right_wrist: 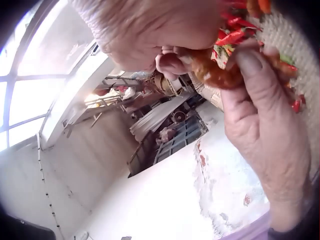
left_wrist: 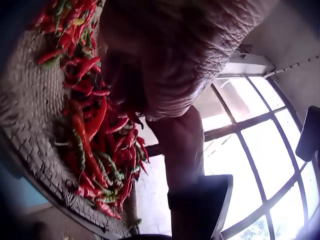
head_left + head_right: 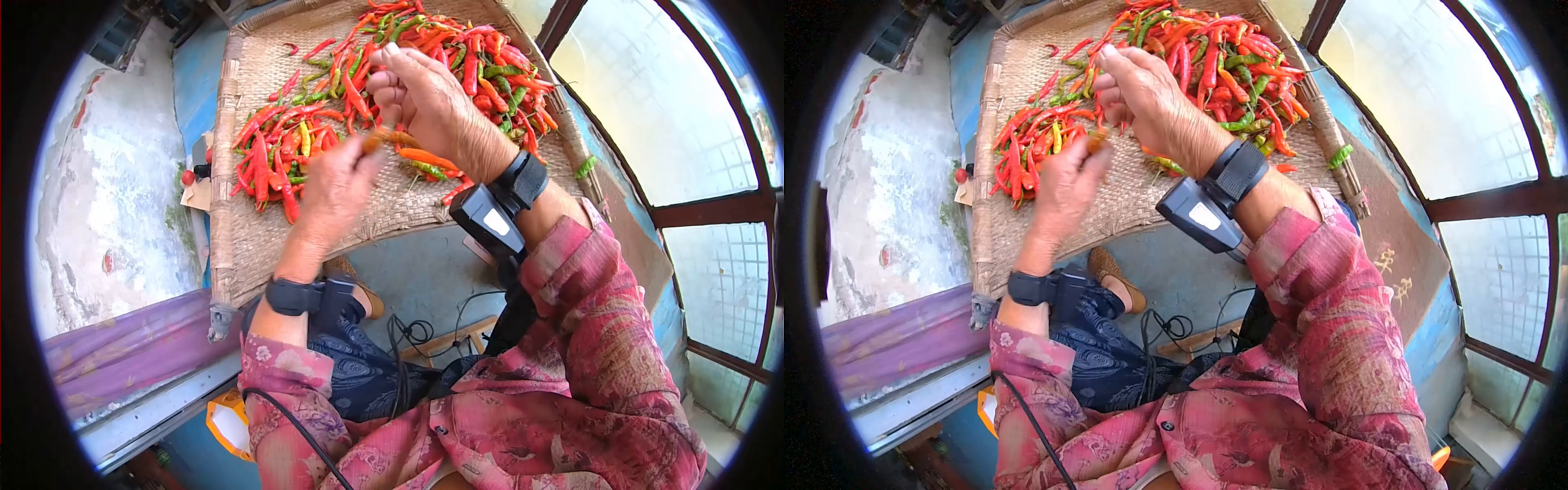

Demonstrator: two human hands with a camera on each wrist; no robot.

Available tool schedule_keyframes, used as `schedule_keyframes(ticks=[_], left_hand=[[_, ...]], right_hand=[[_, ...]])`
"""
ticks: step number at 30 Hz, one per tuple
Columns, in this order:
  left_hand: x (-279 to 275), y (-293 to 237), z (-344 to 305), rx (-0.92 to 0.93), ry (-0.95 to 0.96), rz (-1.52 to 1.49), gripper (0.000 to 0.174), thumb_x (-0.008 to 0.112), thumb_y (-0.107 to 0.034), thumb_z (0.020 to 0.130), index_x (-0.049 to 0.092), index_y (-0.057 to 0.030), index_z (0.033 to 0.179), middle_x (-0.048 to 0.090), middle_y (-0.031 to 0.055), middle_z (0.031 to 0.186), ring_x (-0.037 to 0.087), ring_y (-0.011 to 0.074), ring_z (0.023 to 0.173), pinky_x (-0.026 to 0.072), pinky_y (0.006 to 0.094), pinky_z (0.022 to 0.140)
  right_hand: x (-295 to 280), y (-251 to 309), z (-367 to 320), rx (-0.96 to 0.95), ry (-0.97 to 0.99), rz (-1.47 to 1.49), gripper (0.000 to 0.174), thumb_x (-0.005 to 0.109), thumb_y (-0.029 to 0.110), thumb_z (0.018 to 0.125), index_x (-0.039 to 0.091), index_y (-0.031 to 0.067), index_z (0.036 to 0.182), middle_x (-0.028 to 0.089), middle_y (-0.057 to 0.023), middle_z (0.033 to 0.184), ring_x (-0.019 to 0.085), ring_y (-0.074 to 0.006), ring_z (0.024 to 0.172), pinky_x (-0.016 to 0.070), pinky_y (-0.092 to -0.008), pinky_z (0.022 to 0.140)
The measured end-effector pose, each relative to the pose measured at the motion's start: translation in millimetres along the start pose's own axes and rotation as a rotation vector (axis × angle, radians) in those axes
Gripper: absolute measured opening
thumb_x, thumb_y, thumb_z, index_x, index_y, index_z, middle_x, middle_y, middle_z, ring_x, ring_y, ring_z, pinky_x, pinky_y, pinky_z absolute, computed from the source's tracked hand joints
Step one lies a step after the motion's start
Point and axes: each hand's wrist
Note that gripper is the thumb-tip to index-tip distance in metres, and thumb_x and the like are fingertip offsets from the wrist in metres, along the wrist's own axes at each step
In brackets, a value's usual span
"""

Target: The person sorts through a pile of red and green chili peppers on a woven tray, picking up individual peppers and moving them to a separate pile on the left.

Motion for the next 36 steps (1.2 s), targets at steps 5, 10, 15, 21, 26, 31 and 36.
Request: schedule_keyframes(ticks=[5, 10, 15, 21, 26, 31, 36], left_hand=[[-62.0, 31.9, -5.9, -0.113, -0.269, 0.348, 0.026, 0.052, -0.028, 0.088, 0.061, -0.0036, 0.095, 0.062, 0.0169, 0.071, 0.062, 0.0269, 0.064, 0.0454, 0.0381, 0.058], [-109.8, 78.0, -35.7, -0.203, -0.254, 0.753, 0.023, 0.055, -0.022, 0.085, 0.059, -0.0056, 0.099, 0.062, 0.0179, 0.087, 0.06, 0.0349, 0.081, 0.0461, 0.042, 0.069], [-108.5, 81.9, -39.4, -0.182, -0.3, 0.787, 0.023, 0.057, -0.019, 0.082, 0.058, -0.0063, 0.101, 0.06, 0.0166, 0.096, 0.058, 0.0329, 0.091, 0.0452, 0.0407, 0.077], [-76.9, 58.4, -11.9, -0.037, -0.335, 0.546, 0.021, 0.058, -0.018, 0.082, 0.06, -0.0044, 0.097, 0.059, 0.0167, 0.091, 0.058, 0.0323, 0.086, 0.046, 0.0387, 0.076], [-34.7, 43.0, 3.7, -0.012, -0.162, 0.359, 0.016, 0.059, -0.018, 0.081, 0.061, -0.005, 0.091, 0.063, 0.0131, 0.083, 0.062, 0.0283, 0.076, 0.0479, 0.0376, 0.069], [-4.3, 34.4, 11.8, -0.009, 0.028, 0.151, 0.027, 0.057, -0.025, 0.086, 0.06, -0.002, 0.101, 0.063, 0.0092, 0.081, 0.061, 0.0159, 0.069, 0.0489, 0.029, 0.065], [16.5, 15.1, 26.1, -0.209, 0.242, -0.285, 0.046, 0.05, -0.04, 0.09, 0.054, 0.0013, 0.11, 0.062, 0.0062, 0.087, 0.058, 0.0108, 0.071, 0.0479, 0.0241, 0.063]], right_hand=[[-29.0, 20.7, -3.8, -0.512, 0.094, -1.146, 0.03, 0.056, 0.027, 0.085, 0.056, -0.0002, 0.097, 0.059, -0.0102, 0.075, 0.059, -0.0216, 0.065, 0.0494, -0.0325, 0.061], [-50.2, 5.2, -30.7, -0.114, 0.297, -2.117, 0.034, 0.067, 0.035, 0.075, 0.061, 0.0015, 0.078, 0.062, -0.0155, 0.074, 0.063, -0.0295, 0.07, 0.0495, -0.0386, 0.06], [-54.5, -11.2, -33.1, -0.105, 0.385, -2.205, 0.04, 0.071, 0.039, 0.07, 0.061, 0.0006, 0.076, 0.063, -0.0148, 0.073, 0.064, -0.0297, 0.072, 0.05, -0.0398, 0.059], [-54.2, -38.4, -26.3, -0.121, 0.356, -2.379, 0.018, 0.064, 0.017, 0.071, 0.064, 0.0035, 0.083, 0.066, -0.0095, 0.078, 0.066, -0.024, 0.072, 0.0496, -0.0356, 0.055], [-54.8, -32.2, -20.6, -0.189, 0.25, -2.214, 0.018, 0.056, 0.019, 0.074, 0.06, 0.0017, 0.077, 0.063, -0.0149, 0.068, 0.065, -0.0285, 0.064, 0.0501, -0.0385, 0.054], [-65.5, -13.6, 4.2, -0.487, 0.029, -1.755, 0.019, 0.053, 0.019, 0.077, 0.053, 0.0008, 0.079, 0.056, -0.0208, 0.063, 0.059, -0.0364, 0.059, 0.0467, -0.0485, 0.054], [-46.3, 7.9, 0.0, -0.428, -0.048, -1.265, 0.023, 0.054, 0.021, 0.087, 0.052, -0.0012, 0.09, 0.054, -0.0087, 0.067, 0.054, -0.0167, 0.055, 0.0426, -0.0307, 0.047]])
Point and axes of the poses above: each hand's wrist, its own z-axis towards the middle knuckle, its own x-axis out of the palm, y = z × x
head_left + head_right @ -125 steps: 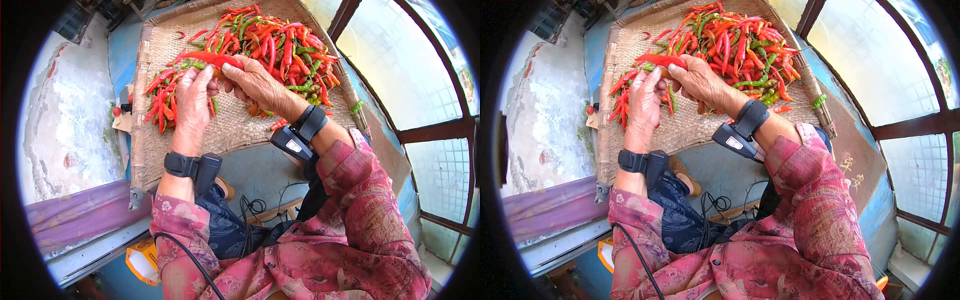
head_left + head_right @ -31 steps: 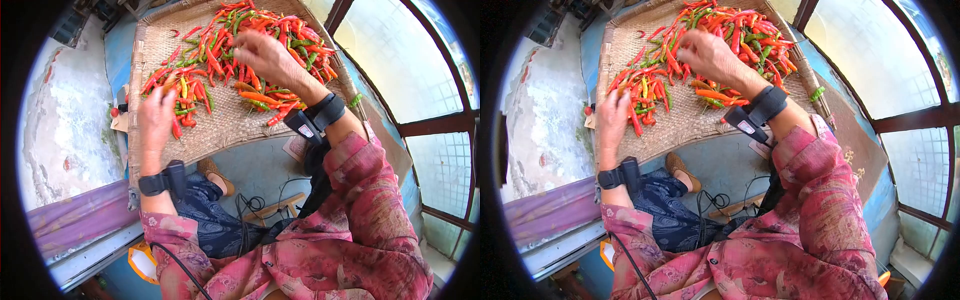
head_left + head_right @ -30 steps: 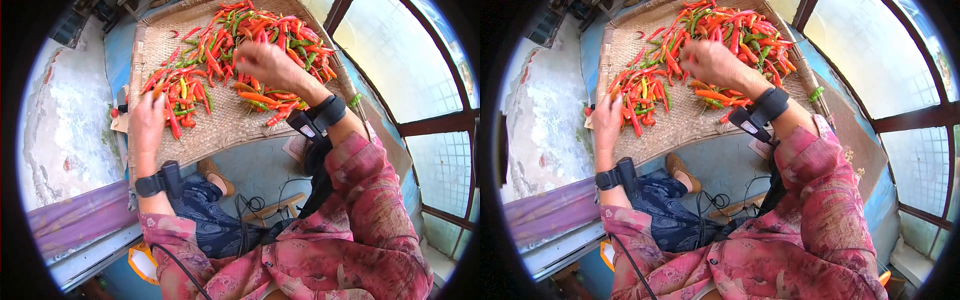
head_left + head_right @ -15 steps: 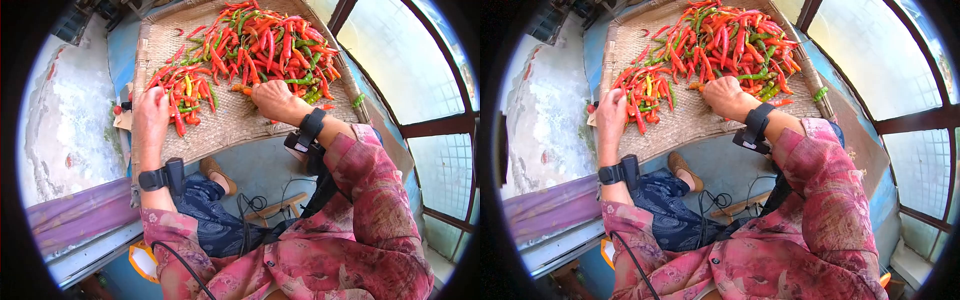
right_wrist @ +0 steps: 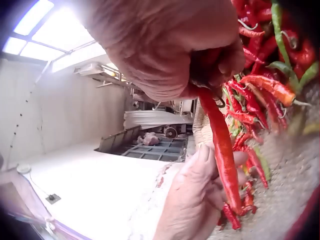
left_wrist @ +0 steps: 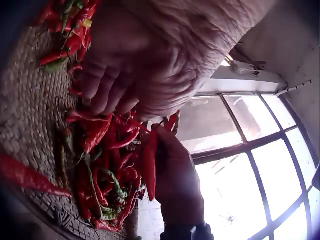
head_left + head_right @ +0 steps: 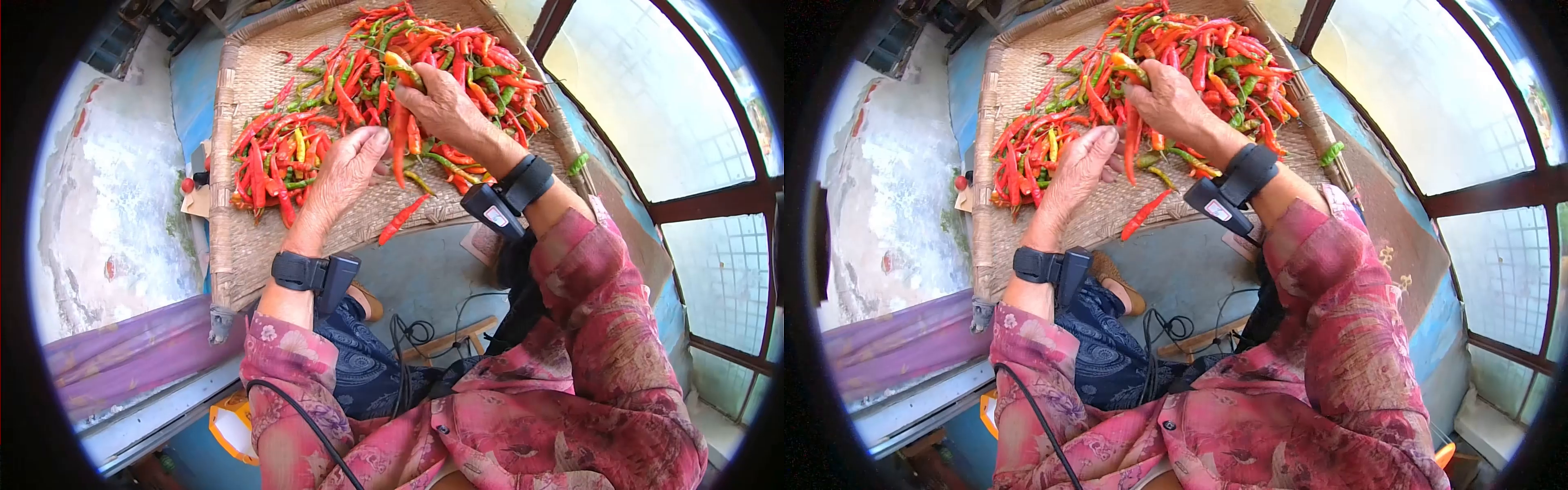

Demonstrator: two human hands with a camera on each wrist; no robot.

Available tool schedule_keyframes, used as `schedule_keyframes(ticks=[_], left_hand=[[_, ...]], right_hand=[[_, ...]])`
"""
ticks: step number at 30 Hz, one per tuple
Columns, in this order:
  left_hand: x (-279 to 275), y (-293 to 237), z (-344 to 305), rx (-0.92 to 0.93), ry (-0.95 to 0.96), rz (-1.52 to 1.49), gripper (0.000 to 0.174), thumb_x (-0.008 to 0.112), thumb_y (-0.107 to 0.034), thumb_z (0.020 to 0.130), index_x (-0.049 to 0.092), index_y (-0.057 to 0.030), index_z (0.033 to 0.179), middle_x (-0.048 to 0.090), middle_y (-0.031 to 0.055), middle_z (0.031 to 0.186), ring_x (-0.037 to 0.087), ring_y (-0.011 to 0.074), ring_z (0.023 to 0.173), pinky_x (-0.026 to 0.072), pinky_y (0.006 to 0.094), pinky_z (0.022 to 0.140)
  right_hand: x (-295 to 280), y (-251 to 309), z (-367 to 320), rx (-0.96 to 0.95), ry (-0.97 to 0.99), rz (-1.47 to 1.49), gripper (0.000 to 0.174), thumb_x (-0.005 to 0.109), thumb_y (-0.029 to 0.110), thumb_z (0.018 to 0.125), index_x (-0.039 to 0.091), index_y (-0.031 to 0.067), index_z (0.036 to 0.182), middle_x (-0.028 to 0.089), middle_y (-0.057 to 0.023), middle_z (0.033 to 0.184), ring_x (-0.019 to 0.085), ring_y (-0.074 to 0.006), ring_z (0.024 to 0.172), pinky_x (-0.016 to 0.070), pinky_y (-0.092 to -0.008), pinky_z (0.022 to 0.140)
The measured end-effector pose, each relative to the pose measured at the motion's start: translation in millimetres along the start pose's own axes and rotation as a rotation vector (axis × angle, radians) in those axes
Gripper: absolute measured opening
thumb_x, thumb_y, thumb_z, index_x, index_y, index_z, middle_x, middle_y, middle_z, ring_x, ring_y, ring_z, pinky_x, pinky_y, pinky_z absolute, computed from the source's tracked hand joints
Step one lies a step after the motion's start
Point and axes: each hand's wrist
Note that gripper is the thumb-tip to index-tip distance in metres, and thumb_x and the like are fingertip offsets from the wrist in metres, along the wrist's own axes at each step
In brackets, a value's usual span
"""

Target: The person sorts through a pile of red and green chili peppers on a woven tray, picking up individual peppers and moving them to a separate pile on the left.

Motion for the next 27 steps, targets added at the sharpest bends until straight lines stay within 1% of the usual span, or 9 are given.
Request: schedule_keyframes(ticks=[2, 3, 8, 10, 12, 17, 22, 25, 27], left_hand=[[10.6, -13.0, -0.6, 0.016, -0.011, -0.3, 0.046, 0.052, -0.042, 0.09, 0.054, -0.0008, 0.112, 0.062, 0.0054, 0.087, 0.057, 0.009, 0.073, 0.0477, 0.0235, 0.062], [14.4, -17.6, 0.6, 0.048, -0.007, -0.336, 0.043, 0.054, -0.039, 0.089, 0.054, -0.0015, 0.111, 0.062, 0.0034, 0.085, 0.055, 0.0074, 0.073, 0.0461, 0.0226, 0.061], [1.5, -12.5, 6.3, 0.02, -0.121, -0.297, 0.034, 0.055, -0.031, 0.089, 0.056, -0.0015, 0.106, 0.059, 0.001, 0.077, 0.05, 0.006, 0.065, 0.0412, 0.0205, 0.06], [-17.9, -11.6, 6.1, 0.004, -0.361, -0.186, 0.029, 0.05, -0.029, 0.09, 0.058, -0.0015, 0.095, 0.063, 0.0053, 0.077, 0.057, 0.0087, 0.066, 0.0458, 0.0249, 0.058], [-43.9, -10.3, 0.1, -0.027, -0.551, 0.112, 0.03, 0.05, -0.031, 0.09, 0.057, -0.0019, 0.089, 0.062, 0.0068, 0.072, 0.057, 0.0096, 0.064, 0.0452, 0.0273, 0.055], [-102.5, 26.2, -34.2, -0.071, -0.717, 0.946, 0.024, 0.046, -0.024, 0.089, 0.058, -0.0049, 0.096, 0.063, 0.0162, 0.079, 0.059, 0.0372, 0.073, 0.0456, 0.0472, 0.071], [-110.0, 27.5, -59.3, -0.066, -0.861, 1.27, 0.028, 0.053, -0.022, 0.087, 0.057, -0.0025, 0.107, 0.062, 0.0188, 0.097, 0.059, 0.0335, 0.089, 0.0453, 0.0423, 0.079], [-91.3, 15.7, -45.6, 0.153, -0.625, 0.425, 0.035, 0.054, -0.028, 0.089, 0.058, -0.0018, 0.112, 0.063, 0.0104, 0.097, 0.059, 0.0167, 0.085, 0.047, 0.0294, 0.072], [-55.5, -7.6, -44.3, 0.044, -0.456, -0.077, 0.036, 0.054, -0.03, 0.09, 0.057, -0.0035, 0.113, 0.06, 0.0014, 0.09, 0.055, 0.0072, 0.075, 0.0437, 0.0196, 0.062]], right_hand=[[2.1, 3.8, -0.6, 0.036, 0.07, 0.199, 0.024, 0.053, 0.023, 0.089, 0.051, 0.0, 0.092, 0.055, -0.004, 0.066, 0.052, -0.0073, 0.056, 0.0421, -0.0249, 0.045], [2.0, 11.0, -1.5, 0.064, 0.063, 0.296, 0.024, 0.056, 0.02, 0.084, 0.053, -0.0039, 0.088, 0.059, -0.0127, 0.064, 0.061, -0.0194, 0.061, 0.0474, -0.034, 0.053], [-9.6, 23.8, 2.5, 0.136, 0.091, 0.374, 0.028, 0.051, 0.024, 0.088, 0.053, -0.0039, 0.088, 0.058, -0.0072, 0.062, 0.057, -0.0139, 0.057, 0.0448, -0.0308, 0.049], [-14.0, 19.6, 3.8, 0.16, 0.03, 0.346, 0.032, 0.049, 0.028, 0.088, 0.053, -0.0037, 0.087, 0.058, -0.0069, 0.062, 0.055, -0.0128, 0.055, 0.0433, -0.0296, 0.047], [-20.5, 15.4, 1.3, 0.099, 0.098, 0.399, 0.037, 0.046, 0.034, 0.089, 0.053, -0.0027, 0.086, 0.058, -0.0077, 0.065, 0.05, -0.012, 0.051, 0.0403, -0.0275, 0.045], [-7.6, 19.8, 3.0, 0.252, 0.119, 0.658, 0.029, 0.045, 0.027, 0.089, 0.053, -0.0001, 0.083, 0.056, -0.0056, 0.069, 0.047, -0.0115, 0.05, 0.0404, -0.0265, 0.046], [8.7, 19.4, 4.7, 0.224, 0.211, 0.763, 0.02, 0.046, 0.016, 0.088, 0.055, 0.0007, 0.079, 0.052, -0.0023, 0.062, 0.049, -0.0099, 0.051, 0.0413, -0.0242, 0.046], [17.8, 26.4, 1.4, 0.242, 0.32, 0.686, 0.023, 0.048, 0.021, 0.09, 0.055, 0.0029, 0.079, 0.051, 0.0002, 0.062, 0.046, -0.0063, 0.049, 0.0397, -0.0212, 0.044], [26.9, 31.5, -2.9, 0.178, 0.439, 0.536, 0.025, 0.047, 0.024, 0.093, 0.056, 0.0053, 0.079, 0.05, 0.0031, 0.061, 0.043, -0.0033, 0.047, 0.0366, -0.0187, 0.041]])
Point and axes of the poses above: each hand's wrist, its own z-axis towards the middle knuckle, its own x-axis out of the palm, y = z × x
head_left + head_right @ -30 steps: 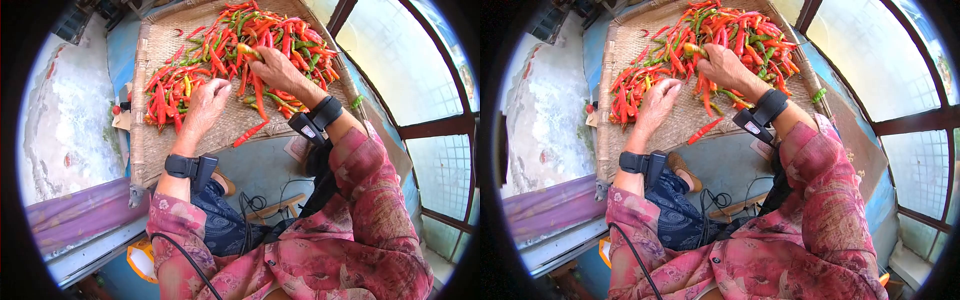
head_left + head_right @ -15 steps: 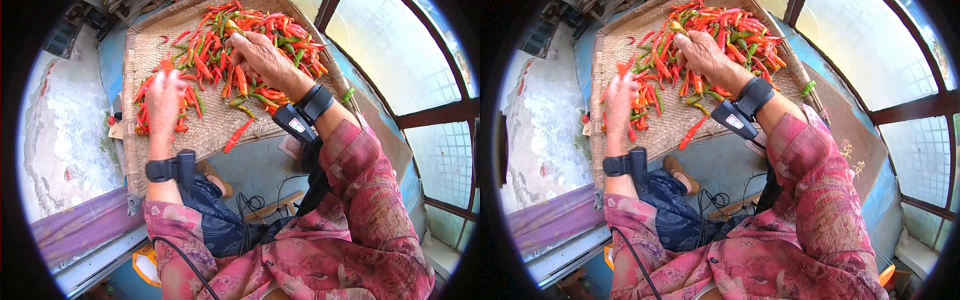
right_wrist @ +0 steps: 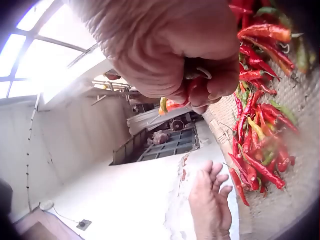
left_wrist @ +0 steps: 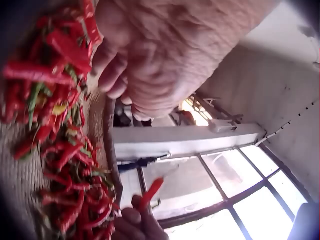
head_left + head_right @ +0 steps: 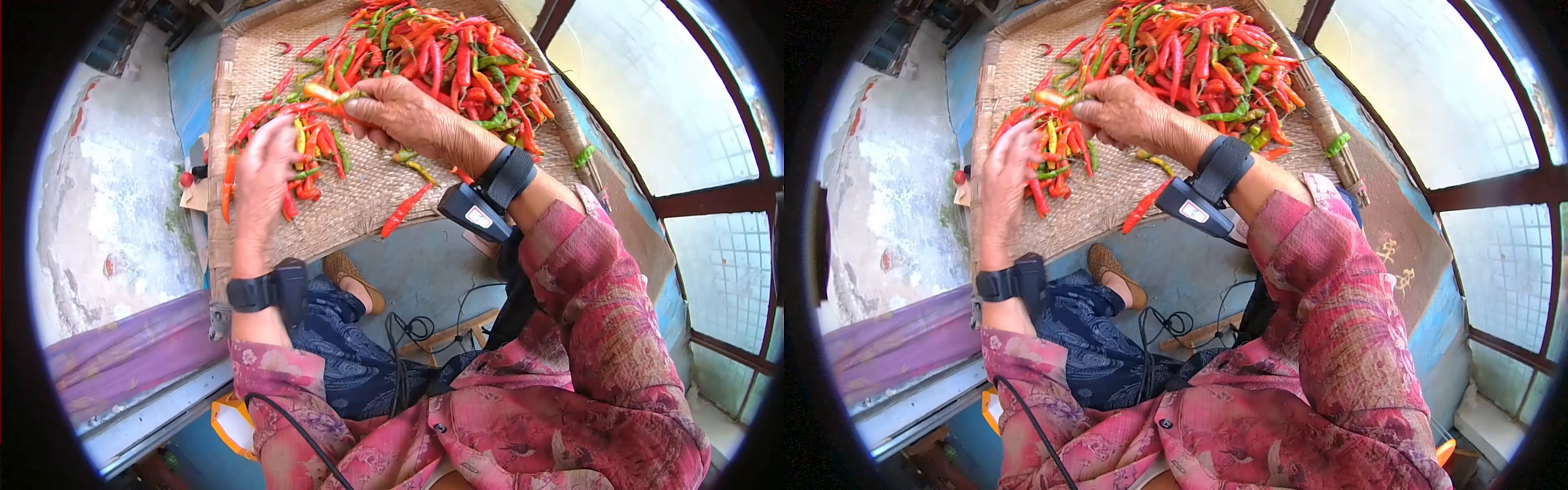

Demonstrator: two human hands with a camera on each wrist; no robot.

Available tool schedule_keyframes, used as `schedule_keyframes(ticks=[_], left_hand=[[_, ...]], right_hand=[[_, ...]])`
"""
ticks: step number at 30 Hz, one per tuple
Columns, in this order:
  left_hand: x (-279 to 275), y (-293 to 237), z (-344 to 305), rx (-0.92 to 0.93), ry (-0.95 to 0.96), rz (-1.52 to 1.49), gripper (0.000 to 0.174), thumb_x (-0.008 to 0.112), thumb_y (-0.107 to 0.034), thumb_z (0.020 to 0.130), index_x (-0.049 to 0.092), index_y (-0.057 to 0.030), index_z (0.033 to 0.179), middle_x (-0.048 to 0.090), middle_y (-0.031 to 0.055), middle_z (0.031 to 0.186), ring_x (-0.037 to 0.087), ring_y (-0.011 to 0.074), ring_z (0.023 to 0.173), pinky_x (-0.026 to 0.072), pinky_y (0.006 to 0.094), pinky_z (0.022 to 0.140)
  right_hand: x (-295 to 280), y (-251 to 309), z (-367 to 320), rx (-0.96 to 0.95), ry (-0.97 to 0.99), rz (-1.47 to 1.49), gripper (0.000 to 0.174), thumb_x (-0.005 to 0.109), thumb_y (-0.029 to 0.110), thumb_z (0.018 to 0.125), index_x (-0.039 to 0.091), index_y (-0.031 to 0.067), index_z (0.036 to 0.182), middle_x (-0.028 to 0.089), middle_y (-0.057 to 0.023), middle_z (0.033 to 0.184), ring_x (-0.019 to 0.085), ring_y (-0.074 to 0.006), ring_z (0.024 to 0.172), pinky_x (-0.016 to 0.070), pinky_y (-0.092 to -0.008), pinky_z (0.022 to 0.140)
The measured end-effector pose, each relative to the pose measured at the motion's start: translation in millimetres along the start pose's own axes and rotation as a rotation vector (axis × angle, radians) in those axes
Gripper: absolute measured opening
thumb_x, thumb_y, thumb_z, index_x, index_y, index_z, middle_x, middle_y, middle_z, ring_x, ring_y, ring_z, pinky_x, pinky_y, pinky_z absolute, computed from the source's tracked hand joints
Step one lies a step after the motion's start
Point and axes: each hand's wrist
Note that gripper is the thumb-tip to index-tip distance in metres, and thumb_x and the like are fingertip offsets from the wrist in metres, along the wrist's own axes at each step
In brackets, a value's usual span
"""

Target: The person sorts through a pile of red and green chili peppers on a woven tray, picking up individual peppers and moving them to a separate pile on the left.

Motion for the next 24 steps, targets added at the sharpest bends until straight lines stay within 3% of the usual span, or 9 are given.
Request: schedule_keyframes(ticks=[4, 8, 10, 14, 16, 19, 20, 22, 24], left_hand=[[23.0, 2.5, 5.1, 0.002, 0.133, -0.309, 0.035, 0.054, -0.032, 0.09, 0.057, -0.0047, 0.111, 0.059, -0.0018, 0.085, 0.052, 0.0038, 0.07, 0.0401, 0.018, 0.058], [7.3, 1.8, 14.0, -0.01, -0.004, -0.364, 0.027, 0.056, -0.031, 0.089, 0.059, -0.007, 0.101, 0.06, -0.0032, 0.08, 0.052, 0.003, 0.067, 0.0387, 0.0171, 0.057], [-12.4, 2.6, 17.4, -0.02, -0.14, -0.283, 0.024, 0.057, -0.031, 0.088, 0.059, -0.0086, 0.093, 0.061, -0.0027, 0.079, 0.051, 0.0029, 0.064, 0.0381, 0.017, 0.056], [-66.1, 30.5, 18.3, -0.145, -0.142, 0.181, 0.032, 0.055, -0.034, 0.087, 0.058, -0.0054, 0.101, 0.063, 0.0025, 0.077, 0.056, 0.0092, 0.065, 0.0428, 0.0239, 0.058], [-83.0, 53.4, 17.9, 0.094, -0.171, 1.068, 0.035, 0.055, -0.031, 0.087, 0.057, -0.0026, 0.107, 0.063, 0.0081, 0.077, 0.06, 0.0213, 0.07, 0.0467, 0.0322, 0.064], [-84.4, 68.9, 12.3, 0.374, -0.308, 1.222, 0.037, 0.055, -0.029, 0.086, 0.056, -0.0012, 0.11, 0.062, 0.0128, 0.082, 0.061, 0.0316, 0.076, 0.0474, 0.0389, 0.069], [-81.4, 71.7, 16.9, 0.379, -0.306, 1.222, 0.037, 0.055, -0.029, 0.086, 0.056, -0.0012, 0.11, 0.062, 0.0128, 0.082, 0.061, 0.0316, 0.076, 0.0474, 0.0389, 0.069], [-52.7, 55.0, 20.6, 0.294, -0.206, 0.625, 0.036, 0.053, -0.032, 0.088, 0.057, -0.0027, 0.109, 0.063, 0.0099, 0.088, 0.059, 0.0218, 0.071, 0.047, 0.0317, 0.063], [-13.0, 4.2, 5.1, -0.074, 0.038, 0.192, 0.035, 0.052, -0.033, 0.09, 0.058, -0.0051, 0.11, 0.063, 0.0059, 0.091, 0.054, 0.0104, 0.065, 0.0433, 0.0227, 0.059]], right_hand=[[18.2, 0.5, -0.8, 0.005, 0.095, -0.057, 0.027, 0.047, 0.028, 0.094, 0.057, 0.0047, 0.087, 0.055, 0.0013, 0.064, 0.05, -0.0041, 0.051, 0.039, -0.0198, 0.041], [13.1, -2.1, 4.9, -0.053, -0.058, -0.166, 0.029, 0.043, 0.026, 0.094, 0.058, 0.0015, 0.093, 0.057, -0.0024, 0.066, 0.058, -0.0083, 0.056, 0.047, -0.0214, 0.047], [3.8, 2.3, 0.1, -0.001, -0.119, -0.003, 0.028, 0.044, 0.025, 0.092, 0.058, 0.0001, 0.093, 0.057, -0.0043, 0.064, 0.054, -0.0103, 0.05, 0.0439, -0.0248, 0.043], [-13.8, -6.2, 6.4, 0.087, -0.303, 0.297, 0.024, 0.05, 0.025, 0.089, 0.052, 0.0017, 0.085, 0.052, -0.005, 0.062, 0.047, -0.0115, 0.049, 0.0369, -0.026, 0.04], [-18.5, -8.4, 9.1, 0.093, -0.358, 0.35, 0.024, 0.05, 0.025, 0.089, 0.051, 0.0021, 0.085, 0.052, -0.0049, 0.064, 0.048, -0.0116, 0.051, 0.0376, -0.026, 0.041], [-19.8, -3.7, 5.2, 0.139, -0.439, 0.472, 0.022, 0.049, 0.023, 0.089, 0.053, 0.0019, 0.086, 0.054, -0.005, 0.067, 0.051, -0.0123, 0.054, 0.0397, -0.0275, 0.043], [-17.1, -2.6, 3.3, 0.123, -0.378, 0.424, 0.024, 0.047, 0.025, 0.09, 0.053, 0.0013, 0.091, 0.052, -0.0041, 0.069, 0.05, -0.011, 0.057, 0.0421, -0.0261, 0.048], [-12.7, 1.7, -1.7, 0.067, -0.212, 0.265, 0.034, 0.041, 0.03, 0.094, 0.055, -0.0001, 0.101, 0.054, -0.0044, 0.077, 0.053, -0.0115, 0.067, 0.0467, -0.0257, 0.058], [-6.9, 1.2, -1.7, -0.047, -0.152, 0.052, 0.038, 0.039, 0.033, 0.094, 0.056, 0.0005, 0.105, 0.056, -0.0046, 0.08, 0.054, -0.0127, 0.07, 0.0475, -0.0263, 0.061]])
Point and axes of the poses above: each hand's wrist, its own z-axis towards the middle knuckle, its own x-axis out of the palm, y = z × x
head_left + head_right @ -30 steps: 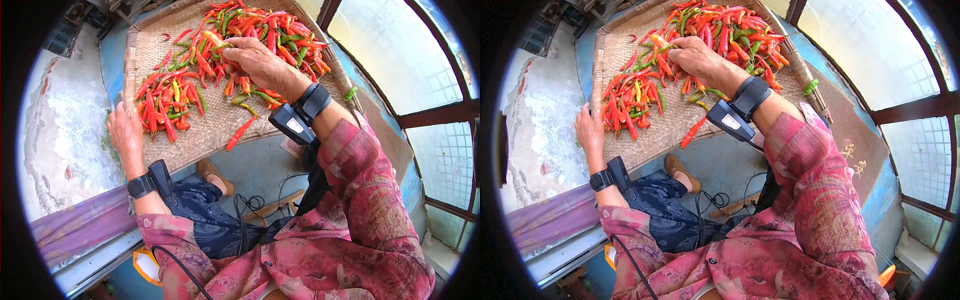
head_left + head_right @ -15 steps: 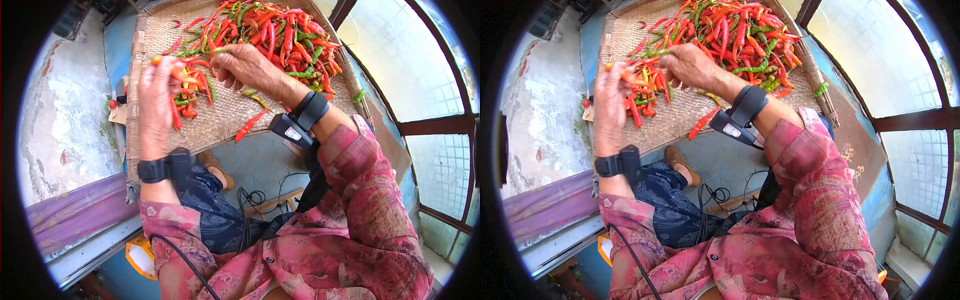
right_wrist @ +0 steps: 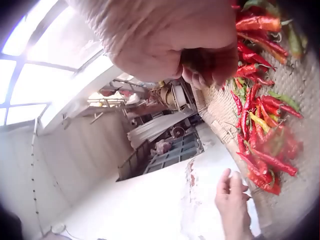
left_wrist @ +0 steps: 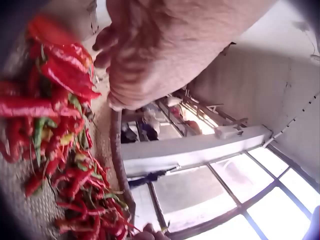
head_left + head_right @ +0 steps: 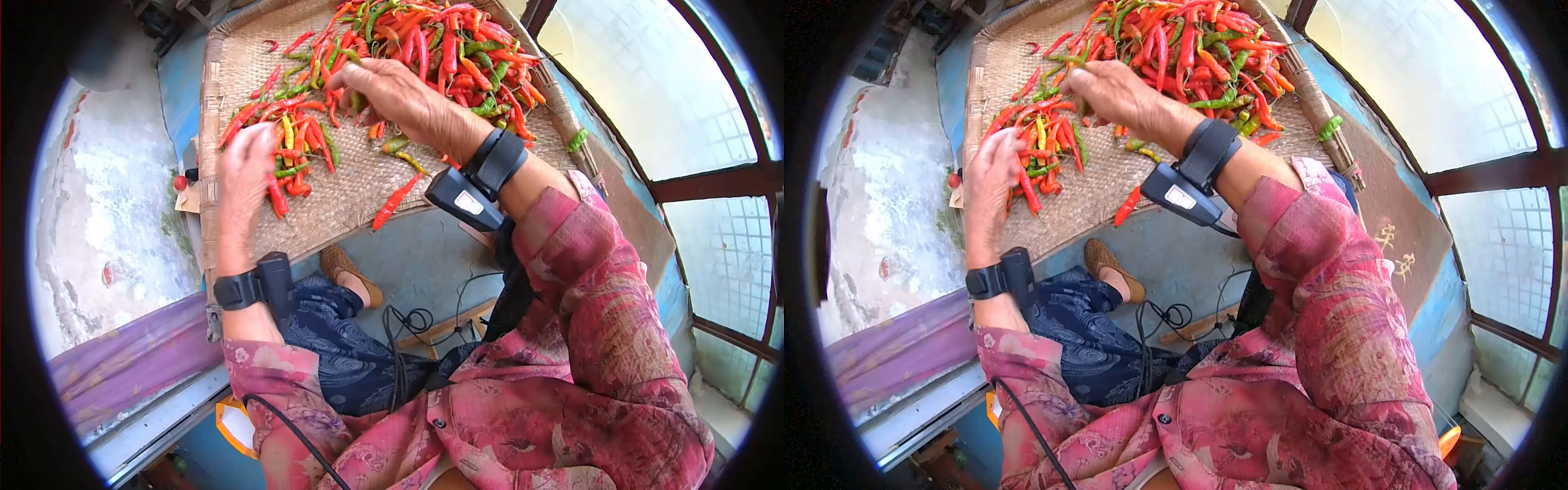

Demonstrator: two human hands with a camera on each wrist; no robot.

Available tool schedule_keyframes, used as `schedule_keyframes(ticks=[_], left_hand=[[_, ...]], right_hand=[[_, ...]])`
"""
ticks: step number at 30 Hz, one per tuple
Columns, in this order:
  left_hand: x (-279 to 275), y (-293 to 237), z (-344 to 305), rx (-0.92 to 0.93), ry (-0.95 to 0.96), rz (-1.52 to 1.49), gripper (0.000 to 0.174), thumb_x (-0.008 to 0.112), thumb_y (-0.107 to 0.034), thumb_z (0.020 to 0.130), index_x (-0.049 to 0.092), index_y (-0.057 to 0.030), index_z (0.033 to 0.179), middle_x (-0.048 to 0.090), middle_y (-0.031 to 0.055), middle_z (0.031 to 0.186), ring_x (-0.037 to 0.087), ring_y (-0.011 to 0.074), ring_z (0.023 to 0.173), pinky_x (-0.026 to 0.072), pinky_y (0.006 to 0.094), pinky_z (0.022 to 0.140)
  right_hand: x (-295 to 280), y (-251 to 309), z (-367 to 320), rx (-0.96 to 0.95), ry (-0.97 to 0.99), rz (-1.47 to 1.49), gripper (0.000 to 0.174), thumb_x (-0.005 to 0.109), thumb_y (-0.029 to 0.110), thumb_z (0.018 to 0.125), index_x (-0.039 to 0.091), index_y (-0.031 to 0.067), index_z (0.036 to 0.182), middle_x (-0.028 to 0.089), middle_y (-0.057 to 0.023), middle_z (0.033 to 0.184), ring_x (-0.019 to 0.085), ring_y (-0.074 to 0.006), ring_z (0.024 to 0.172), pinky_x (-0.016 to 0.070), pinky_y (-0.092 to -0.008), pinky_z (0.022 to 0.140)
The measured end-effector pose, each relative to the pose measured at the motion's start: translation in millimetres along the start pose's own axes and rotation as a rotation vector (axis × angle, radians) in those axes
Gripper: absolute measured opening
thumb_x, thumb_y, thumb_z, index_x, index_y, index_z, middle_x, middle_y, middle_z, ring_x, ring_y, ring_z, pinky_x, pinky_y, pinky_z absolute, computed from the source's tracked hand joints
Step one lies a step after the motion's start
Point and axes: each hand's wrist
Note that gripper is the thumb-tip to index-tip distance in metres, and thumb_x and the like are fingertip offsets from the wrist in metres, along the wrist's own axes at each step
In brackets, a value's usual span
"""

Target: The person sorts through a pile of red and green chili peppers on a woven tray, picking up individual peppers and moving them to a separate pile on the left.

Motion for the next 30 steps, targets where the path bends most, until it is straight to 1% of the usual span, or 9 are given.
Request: schedule_keyframes(ticks=[1, 5, 9, 11, 13, 15, 17, 20, 30], left_hand=[[12.1, -2.3, -0.2, -0.03, 0.113, -0.153, 0.036, 0.05, -0.034, 0.092, 0.058, -0.0048, 0.11, 0.06, 0.0027, 0.091, 0.047, 0.0023, 0.066, 0.0393, 0.0168, 0.057], [45.4, -8.6, -0.2, 0.022, 0.398, -0.503, 0.031, 0.05, -0.031, 0.093, 0.057, -0.0047, 0.107, 0.058, -0.0017, 0.086, 0.048, 0.0035, 0.067, 0.0381, 0.0175, 0.057], [45.0, -7.6, 3.6, 0.018, 0.434, -0.529, 0.028, 0.052, -0.031, 0.092, 0.057, -0.0067, 0.105, 0.058, -0.0029, 0.084, 0.047, 0.0037, 0.066, 0.0377, 0.018, 0.058], [35.8, -13.0, 2.0, -0.028, 0.251, -0.379, 0.03, 0.053, -0.032, 0.09, 0.057, -0.007, 0.107, 0.058, -0.0032, 0.083, 0.047, 0.0039, 0.066, 0.0368, 0.0185, 0.058], [18.8, -4.5, 7.1, -0.025, 0.051, -0.212, 0.033, 0.055, -0.032, 0.088, 0.058, -0.0059, 0.107, 0.058, -0.0036, 0.084, 0.045, 0.0035, 0.065, 0.0361, 0.0174, 0.058], [-5.4, 22.7, 17.6, 0.036, -0.049, -0.082, 0.033, 0.056, -0.033, 0.087, 0.059, -0.0056, 0.106, 0.061, 0.0013, 0.079, 0.049, 0.0079, 0.065, 0.0406, 0.0227, 0.059], [-26.5, 42.3, 20.5, 0.237, -0.318, 0.497, 0.032, 0.055, -0.031, 0.086, 0.058, -0.0058, 0.104, 0.063, 0.0108, 0.077, 0.058, 0.0188, 0.067, 0.045, 0.0318, 0.062], [-45.4, 58.0, 19.3, 0.098, -0.267, 0.787, 0.027, 0.054, -0.025, 0.085, 0.056, -0.0059, 0.105, 0.062, 0.0173, 0.084, 0.061, 0.0343, 0.08, 0.0468, 0.044, 0.068], [-49.8, 52.6, 6.8, 0.069, -0.413, 1.072, 0.022, 0.054, -0.022, 0.084, 0.058, -0.0068, 0.1, 0.061, 0.0156, 0.094, 0.059, 0.0337, 0.086, 0.0464, 0.0424, 0.075]], right_hand=[[4.3, -1.0, 1.3, -0.13, 0.071, -0.2, 0.042, 0.036, 0.036, 0.095, 0.056, 0.0011, 0.108, 0.057, -0.0048, 0.083, 0.055, -0.0138, 0.074, 0.0482, -0.0269, 0.064], [23.8, -26.8, 11.2, -0.378, 0.128, -0.163, 0.053, 0.033, 0.045, 0.095, 0.054, 0.0028, 0.118, 0.061, -0.005, 0.088, 0.055, -0.011, 0.077, 0.0473, -0.0253, 0.065], [13.5, -2.7, 1.4, -0.128, 0.271, -0.186, 0.052, 0.038, 0.045, 0.094, 0.052, 0.0023, 0.12, 0.06, -0.0051, 0.087, 0.056, -0.0111, 0.078, 0.0492, -0.0261, 0.065], [17.9, -6.6, -0.2, -0.189, 0.235, -0.162, 0.052, 0.04, 0.045, 0.094, 0.052, 0.0022, 0.12, 0.06, -0.0058, 0.084, 0.057, -0.0128, 0.079, 0.05, -0.027, 0.065], [20.5, -15.2, 1.9, -0.355, 0.142, -0.371, 0.043, 0.045, 0.038, 0.091, 0.06, -0.002, 0.095, 0.062, -0.0171, 0.076, 0.062, -0.0303, 0.074, 0.0486, -0.0376, 0.067], [15.6, -25.4, 0.0, -0.42, 0.181, -0.554, 0.035, 0.053, 0.032, 0.086, 0.062, 0.0, 0.097, 0.063, -0.0183, 0.081, 0.061, -0.0343, 0.078, 0.0485, -0.0394, 0.069], [9.1, -19.5, -16.2, -0.173, 0.582, -0.864, 0.029, 0.063, 0.025, 0.08, 0.06, 0.0033, 0.098, 0.063, -0.0159, 0.087, 0.061, -0.0275, 0.083, 0.0489, -0.036, 0.073], [9.7, -28.4, -31.9, -0.047, 0.733, -1.059, 0.022, 0.063, 0.019, 0.073, 0.057, 0.0035, 0.087, 0.061, -0.0148, 0.081, 0.06, -0.0336, 0.082, 0.0472, -0.0417, 0.07], [9.8, -36.6, -38.1, -0.101, 0.665, -1.138, 0.013, 0.058, 0.013, 0.075, 0.056, 0.0021, 0.081, 0.059, -0.0158, 0.074, 0.06, -0.0333, 0.075, 0.048, -0.041, 0.065]])
Point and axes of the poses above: each hand's wrist, its own z-axis towards the middle knuckle, its own x-axis out of the palm, y = z × x
